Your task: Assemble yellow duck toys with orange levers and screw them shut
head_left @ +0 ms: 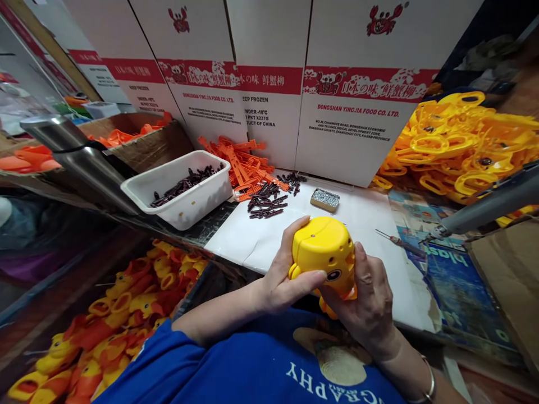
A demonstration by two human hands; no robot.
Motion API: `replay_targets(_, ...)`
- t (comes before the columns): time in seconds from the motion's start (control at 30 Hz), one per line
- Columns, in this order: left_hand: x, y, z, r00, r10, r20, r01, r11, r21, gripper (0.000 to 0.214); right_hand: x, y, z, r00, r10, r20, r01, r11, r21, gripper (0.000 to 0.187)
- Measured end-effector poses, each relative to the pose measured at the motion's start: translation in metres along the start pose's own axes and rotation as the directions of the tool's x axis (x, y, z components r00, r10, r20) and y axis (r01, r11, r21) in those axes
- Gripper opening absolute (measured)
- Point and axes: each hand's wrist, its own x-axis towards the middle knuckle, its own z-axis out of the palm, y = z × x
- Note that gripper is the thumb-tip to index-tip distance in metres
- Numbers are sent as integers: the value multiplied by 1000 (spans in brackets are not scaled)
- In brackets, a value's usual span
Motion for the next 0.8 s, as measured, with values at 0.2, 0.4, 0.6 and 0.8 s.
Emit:
replay_targets(0.2, 0, 2, -4, 997, -46, -57, 48, 998, 27, 72, -4, 9, -6, 999, 27, 48, -35, 983, 178, 87)
replay_targets(0.4, 5, 12, -15, 982, -140, 129, 111, 971, 210, 82, 19, 33, -25, 837, 253, 485, -533, 578, 618, 63)
replay_targets(0.6, 5, 20, -6, 953, -295, -63, 302, 927, 221, 89, 31, 38, -26, 706, 304, 640, -707, 253, 660, 57)
replay_targets(0.8, -3, 23, 8, 953, -273, -128, 300, 907, 295, 82, 32, 33, -31, 605, 265, 751, -792, 109, 600, 63)
